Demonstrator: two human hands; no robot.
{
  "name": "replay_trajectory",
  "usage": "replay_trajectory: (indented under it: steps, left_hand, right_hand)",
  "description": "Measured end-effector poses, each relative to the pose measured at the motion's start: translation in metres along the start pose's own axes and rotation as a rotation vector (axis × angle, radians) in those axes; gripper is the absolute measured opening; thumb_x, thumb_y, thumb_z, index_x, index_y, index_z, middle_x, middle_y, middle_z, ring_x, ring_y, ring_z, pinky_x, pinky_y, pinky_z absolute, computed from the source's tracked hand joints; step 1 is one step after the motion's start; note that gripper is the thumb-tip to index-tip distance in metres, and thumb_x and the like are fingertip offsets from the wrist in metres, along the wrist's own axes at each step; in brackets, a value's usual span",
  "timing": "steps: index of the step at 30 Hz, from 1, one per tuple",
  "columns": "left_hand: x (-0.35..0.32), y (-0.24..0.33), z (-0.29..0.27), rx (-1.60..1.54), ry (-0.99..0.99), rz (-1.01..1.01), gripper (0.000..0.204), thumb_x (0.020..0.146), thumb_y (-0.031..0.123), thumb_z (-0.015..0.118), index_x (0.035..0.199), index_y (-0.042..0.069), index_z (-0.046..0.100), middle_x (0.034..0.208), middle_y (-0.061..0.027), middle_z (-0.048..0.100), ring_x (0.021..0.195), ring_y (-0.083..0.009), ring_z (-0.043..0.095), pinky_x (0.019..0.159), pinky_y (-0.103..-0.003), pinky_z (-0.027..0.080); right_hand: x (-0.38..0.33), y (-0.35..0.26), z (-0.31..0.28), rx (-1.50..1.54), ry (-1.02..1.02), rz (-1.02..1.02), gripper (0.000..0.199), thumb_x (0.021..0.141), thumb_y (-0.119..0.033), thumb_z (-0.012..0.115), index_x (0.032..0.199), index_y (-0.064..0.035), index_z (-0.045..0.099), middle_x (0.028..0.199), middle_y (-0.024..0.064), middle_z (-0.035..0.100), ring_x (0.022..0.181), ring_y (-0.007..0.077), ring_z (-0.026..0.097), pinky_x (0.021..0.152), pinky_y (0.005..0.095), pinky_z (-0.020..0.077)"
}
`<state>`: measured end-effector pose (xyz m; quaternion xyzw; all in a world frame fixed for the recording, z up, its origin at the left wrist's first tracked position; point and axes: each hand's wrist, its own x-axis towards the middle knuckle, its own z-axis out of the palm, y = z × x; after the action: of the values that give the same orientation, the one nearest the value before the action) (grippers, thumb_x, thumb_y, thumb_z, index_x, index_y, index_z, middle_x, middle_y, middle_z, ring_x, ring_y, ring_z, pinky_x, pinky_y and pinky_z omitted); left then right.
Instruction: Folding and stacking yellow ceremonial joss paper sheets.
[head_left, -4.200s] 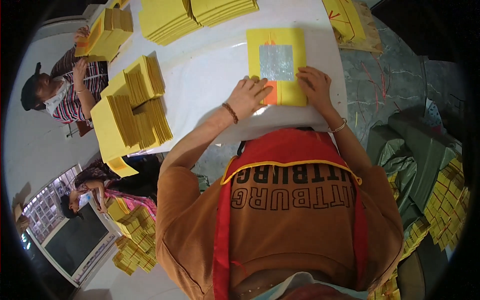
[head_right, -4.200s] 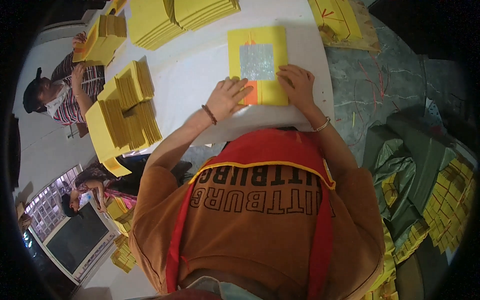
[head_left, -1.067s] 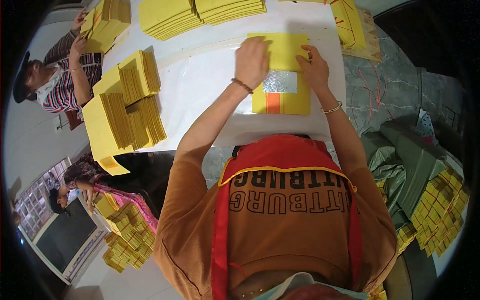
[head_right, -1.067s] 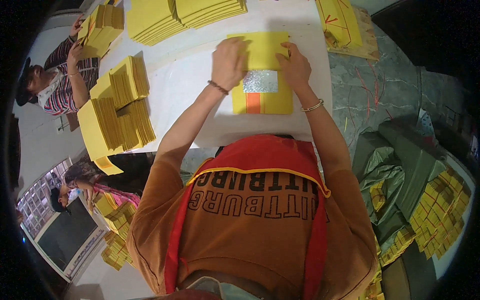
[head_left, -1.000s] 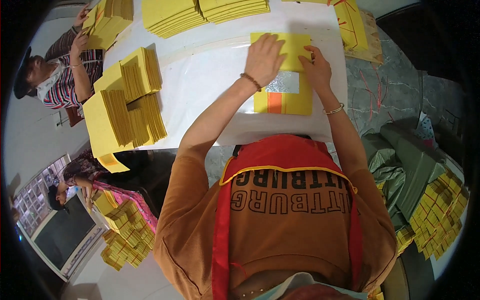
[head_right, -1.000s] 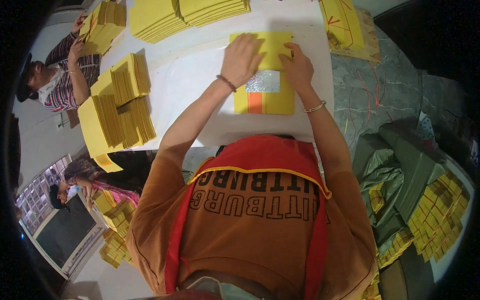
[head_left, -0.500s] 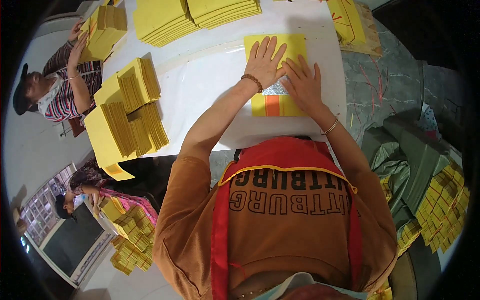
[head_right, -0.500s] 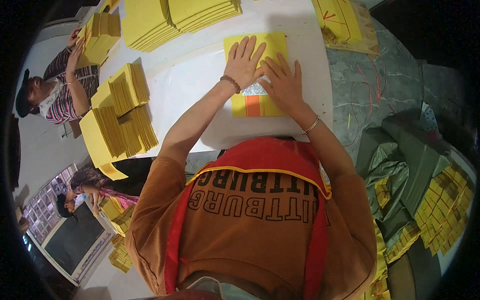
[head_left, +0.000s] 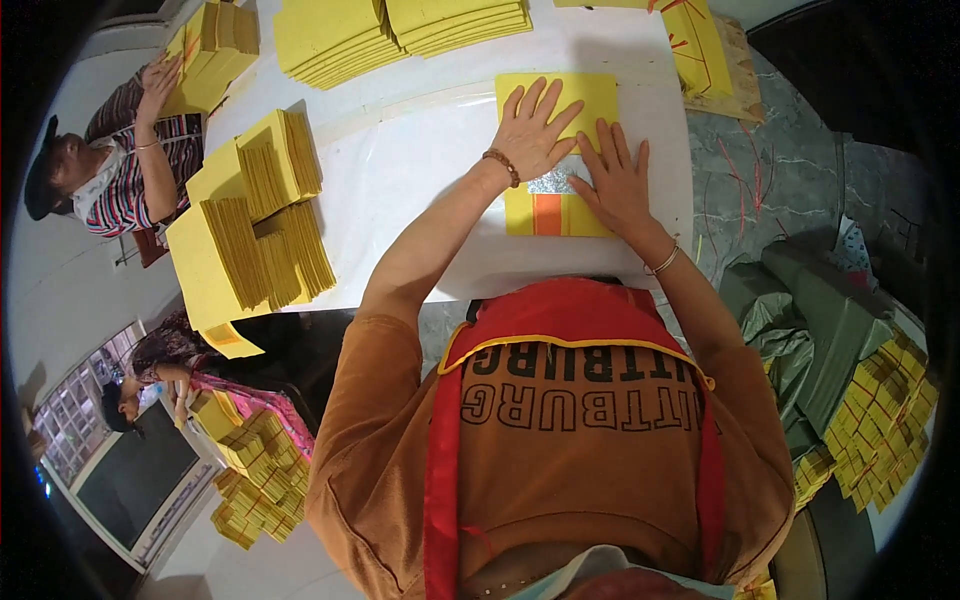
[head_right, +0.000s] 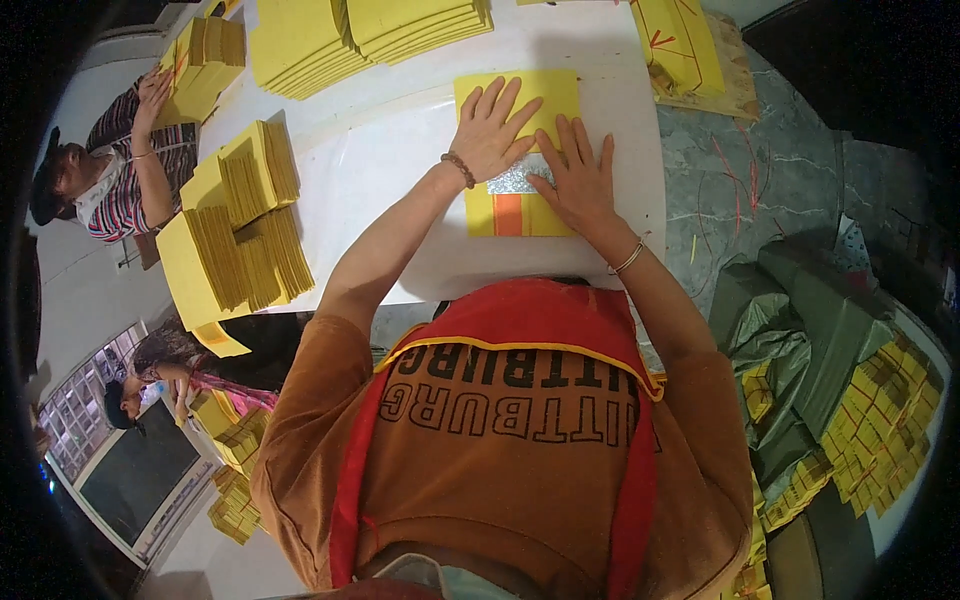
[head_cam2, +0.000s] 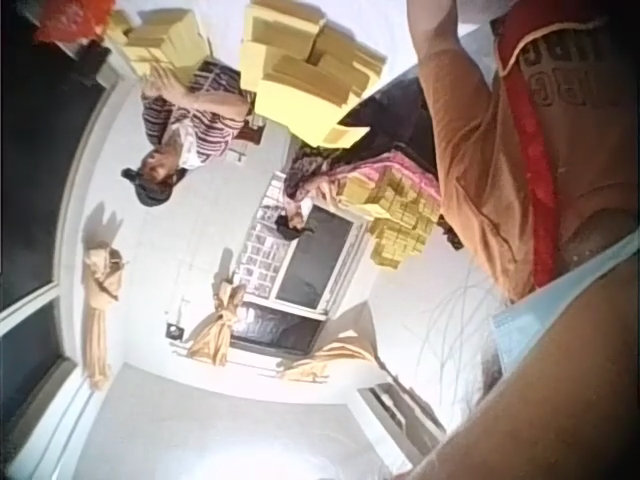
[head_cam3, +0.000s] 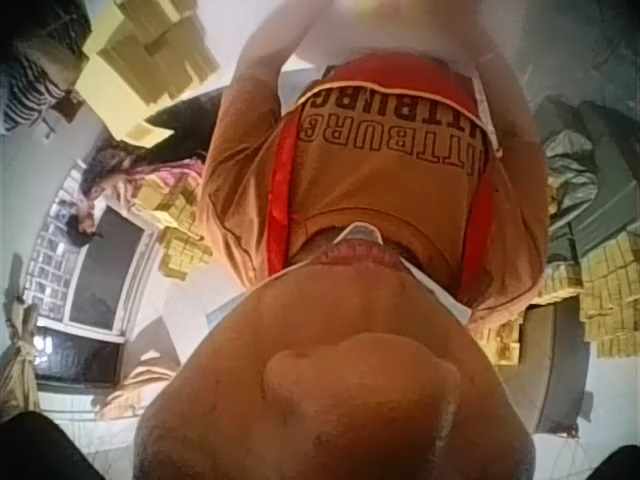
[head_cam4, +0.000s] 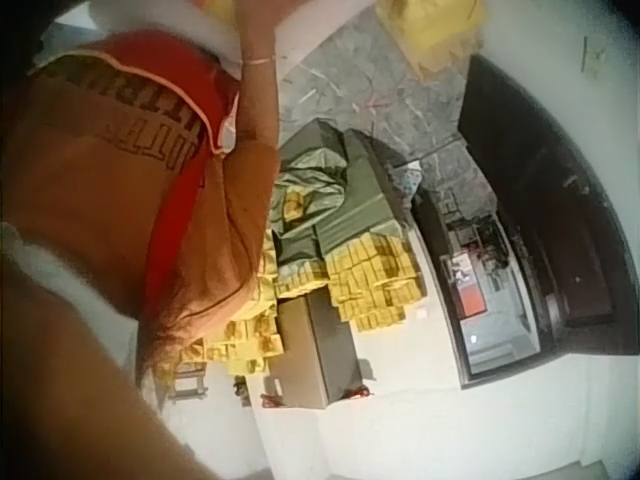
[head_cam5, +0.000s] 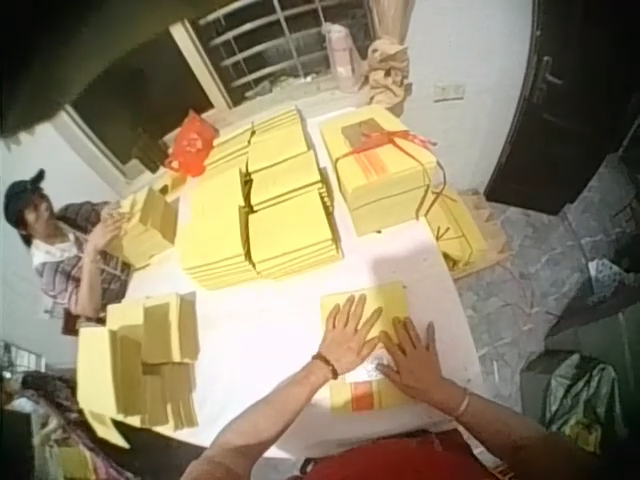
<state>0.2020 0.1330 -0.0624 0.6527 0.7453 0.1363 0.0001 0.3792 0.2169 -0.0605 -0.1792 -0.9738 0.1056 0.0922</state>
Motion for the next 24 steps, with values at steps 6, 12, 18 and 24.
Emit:
replay_trajectory:
  steps: [6, 12, 18, 24]
  left_hand:
    - [-0.001, -0.003, -0.004, -0.013, -0.072, 0.075, 0.057, 0.087, 0.050, 0.045, 0.137, 0.022, 0.037, 0.144, -0.0162, 0.026, 0.134, -0.0342, 0.019, 0.106, -0.053, 0.012]
    - [-0.003, -0.005, -0.011, -0.053, -0.047, 0.129, 0.060, 0.084, 0.051, 0.052, 0.135, 0.022, 0.040, 0.142, -0.0157, 0.029, 0.130, -0.0344, 0.025, 0.104, -0.051, 0.019]
    - [-0.014, 0.004, -0.011, -0.025, 0.067, 0.011, 0.062, 0.077, 0.048, 0.060, 0.131, 0.021, 0.044, 0.136, -0.0148, 0.037, 0.117, -0.0328, 0.038, 0.094, -0.046, 0.030]
    - [-0.011, 0.005, -0.015, 0.084, 0.043, 0.051, 0.060, 0.078, 0.044, 0.061, 0.129, 0.017, 0.047, 0.132, -0.0170, 0.041, 0.114, -0.0331, 0.041, 0.090, -0.046, 0.034]
  right_hand:
    - [-0.001, 0.006, -0.004, 0.020, -0.013, -0.036, 0.059, 0.087, -0.052, 0.046, 0.135, -0.0195, 0.039, 0.146, 0.0133, 0.024, 0.133, 0.0392, 0.020, 0.101, 0.0651, 0.0121]
    - [-0.006, -0.002, 0.000, 0.021, 0.026, 0.048, 0.063, 0.086, -0.052, 0.046, 0.136, -0.0162, 0.036, 0.147, 0.0133, 0.023, 0.135, 0.0351, 0.018, 0.102, 0.0652, 0.0083]
    - [-0.007, -0.002, 0.003, 0.011, 0.003, 0.136, 0.070, 0.087, -0.049, 0.046, 0.138, -0.0044, 0.029, 0.147, 0.0140, 0.023, 0.137, 0.0290, 0.018, 0.102, 0.0651, 0.0068]
    - [-0.009, 0.000, 0.006, 0.047, 0.067, 0.142, 0.072, 0.086, -0.050, 0.047, 0.138, -0.0021, 0.029, 0.146, 0.0161, 0.024, 0.136, 0.0301, 0.020, 0.102, 0.0647, 0.0074]
